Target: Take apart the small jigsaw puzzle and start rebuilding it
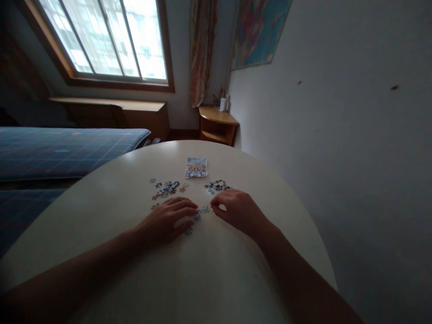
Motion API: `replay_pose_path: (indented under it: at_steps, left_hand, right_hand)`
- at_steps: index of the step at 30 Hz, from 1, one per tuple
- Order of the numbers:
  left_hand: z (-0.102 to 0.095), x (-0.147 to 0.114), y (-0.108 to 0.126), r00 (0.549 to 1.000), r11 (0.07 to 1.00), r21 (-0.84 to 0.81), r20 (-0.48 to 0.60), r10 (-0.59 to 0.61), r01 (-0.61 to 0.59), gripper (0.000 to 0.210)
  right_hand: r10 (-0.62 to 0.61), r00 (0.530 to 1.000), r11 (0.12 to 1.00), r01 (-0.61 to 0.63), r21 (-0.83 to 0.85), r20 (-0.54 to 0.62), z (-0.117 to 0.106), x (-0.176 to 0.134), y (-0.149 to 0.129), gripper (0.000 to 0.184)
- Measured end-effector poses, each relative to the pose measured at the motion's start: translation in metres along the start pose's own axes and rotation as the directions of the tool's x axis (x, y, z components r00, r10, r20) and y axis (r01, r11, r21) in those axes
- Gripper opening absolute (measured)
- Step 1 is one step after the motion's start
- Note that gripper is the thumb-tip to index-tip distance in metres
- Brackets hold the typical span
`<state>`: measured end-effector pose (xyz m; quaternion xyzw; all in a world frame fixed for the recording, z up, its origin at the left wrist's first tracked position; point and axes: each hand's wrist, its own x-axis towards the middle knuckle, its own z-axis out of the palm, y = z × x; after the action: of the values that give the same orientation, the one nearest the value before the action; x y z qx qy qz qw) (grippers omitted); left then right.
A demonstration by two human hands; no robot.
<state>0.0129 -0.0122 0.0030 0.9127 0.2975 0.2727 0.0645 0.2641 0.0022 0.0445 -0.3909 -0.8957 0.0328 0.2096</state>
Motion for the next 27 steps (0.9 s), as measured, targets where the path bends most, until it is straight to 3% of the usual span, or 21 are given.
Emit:
replay_pose_path:
  at_steps: [4,8,12,21,27]
  left_hand:
    - [-0.001,0.0,0.0,1.0,1.0,-0.009,0.025,0.002,-0.002,0.018]
    - [-0.002,0.0,0.0,0.999,1.0,-0.012,0.052,0.006,-0.005,0.018]
    - [-0.003,0.0,0.0,0.997,1.0,-0.013,0.073,-0.006,0.007,0.018]
    - [-0.002,-0.001,-0.001,0.997,1.0,-0.014,0.073,0.009,-0.008,0.019]
    - [-0.001,-0.002,-0.001,0.998,1.0,-0.013,0.058,-0.001,0.001,0.018]
  right_hand:
    - [0.013,0.983,0.983,0.022,-0.185,0.185,0.001,0.001,-0.001,0.009]
    - [0.056,0.97,0.992,-0.028,-0.121,0.235,0.004,0.001,-0.004,0.009]
    - [0.074,0.964,0.997,-0.076,-0.004,0.255,0.003,0.0,-0.001,0.024]
    - [0.053,0.977,0.987,-0.082,0.139,0.205,0.0,-0.002,0.006,0.016]
    - [0.064,0.992,0.994,-0.073,0.085,0.108,0.001,-0.001,0.008,0.019]
